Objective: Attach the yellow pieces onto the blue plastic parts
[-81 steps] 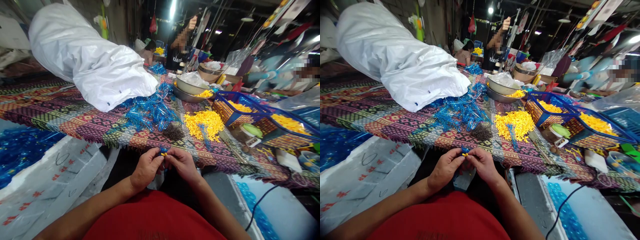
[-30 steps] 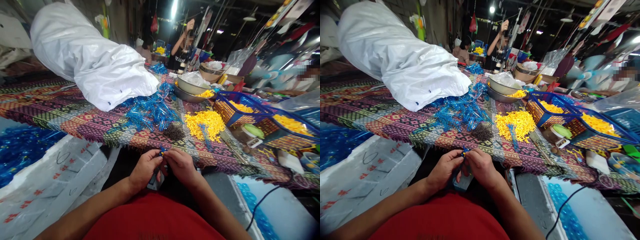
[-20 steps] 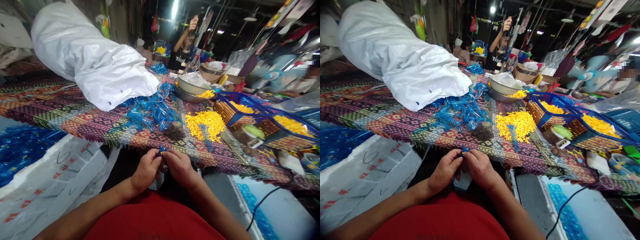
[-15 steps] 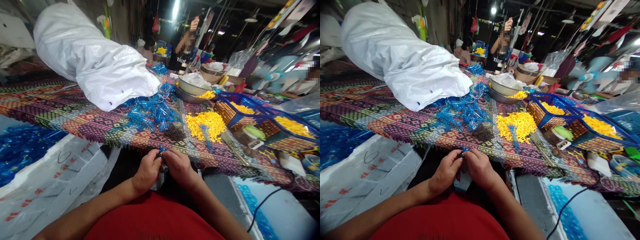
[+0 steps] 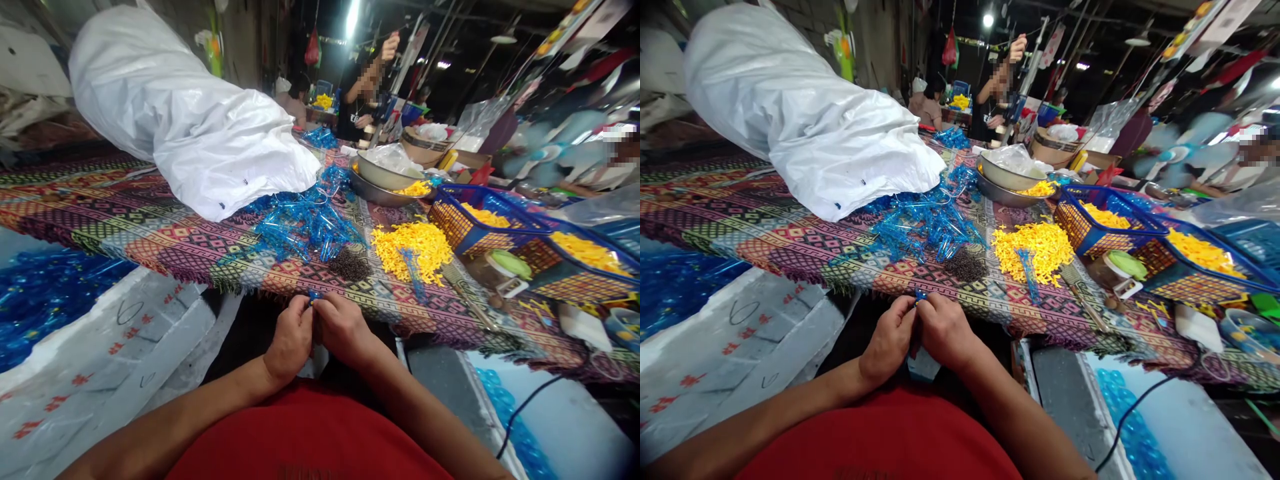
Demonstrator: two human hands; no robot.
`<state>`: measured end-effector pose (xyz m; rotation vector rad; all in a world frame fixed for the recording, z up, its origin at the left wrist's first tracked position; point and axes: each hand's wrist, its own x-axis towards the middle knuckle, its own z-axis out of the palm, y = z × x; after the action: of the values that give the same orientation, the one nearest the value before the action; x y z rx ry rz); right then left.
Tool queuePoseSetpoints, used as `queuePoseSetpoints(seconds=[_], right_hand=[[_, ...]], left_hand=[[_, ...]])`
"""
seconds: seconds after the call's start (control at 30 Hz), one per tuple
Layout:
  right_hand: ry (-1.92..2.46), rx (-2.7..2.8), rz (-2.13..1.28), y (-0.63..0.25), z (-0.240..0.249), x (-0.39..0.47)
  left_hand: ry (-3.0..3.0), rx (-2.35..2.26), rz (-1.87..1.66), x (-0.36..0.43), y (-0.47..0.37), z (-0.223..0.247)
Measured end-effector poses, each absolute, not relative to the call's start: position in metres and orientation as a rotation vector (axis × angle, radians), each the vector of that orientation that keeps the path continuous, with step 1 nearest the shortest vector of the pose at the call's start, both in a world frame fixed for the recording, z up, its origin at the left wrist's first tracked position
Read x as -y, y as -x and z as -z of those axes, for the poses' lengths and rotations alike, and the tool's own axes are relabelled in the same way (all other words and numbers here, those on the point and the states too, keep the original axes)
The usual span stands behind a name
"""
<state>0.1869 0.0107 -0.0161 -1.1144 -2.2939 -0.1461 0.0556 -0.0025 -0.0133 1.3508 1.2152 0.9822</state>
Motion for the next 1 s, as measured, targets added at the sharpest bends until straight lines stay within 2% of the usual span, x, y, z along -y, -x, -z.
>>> queuePoseSetpoints(seconds=[0.17, 0.3, 0.43, 0.6, 1.0], right_hand=[[1.108, 2.383, 0.183, -0.176, 0.017, -0.020], [1.091, 2.328, -0.024, -0.182, 0.013, -0.022], [1.087, 2.313, -0.160, -0.194, 0.010, -0.017], [1.070, 2.385, -0.134, -0.200, 0.008, -0.009], [0.992, 2.222, -0.293, -0.209, 0.007, -0.008]], left_hand=[[-1.304, -1.288, -0.997, 0.002, -0.053, 0.016], [-1.281, -1.215, -0.993, -0.003, -0.048, 0.013], [-1.209, -1.058, -0.847, -0.011, -0.042, 0.007], [-1.130, -0.967, -0.723, -0.016, -0.043, 0.004], [-1.299, -1.048, -0.754, -0.008, -0.046, 0.009]])
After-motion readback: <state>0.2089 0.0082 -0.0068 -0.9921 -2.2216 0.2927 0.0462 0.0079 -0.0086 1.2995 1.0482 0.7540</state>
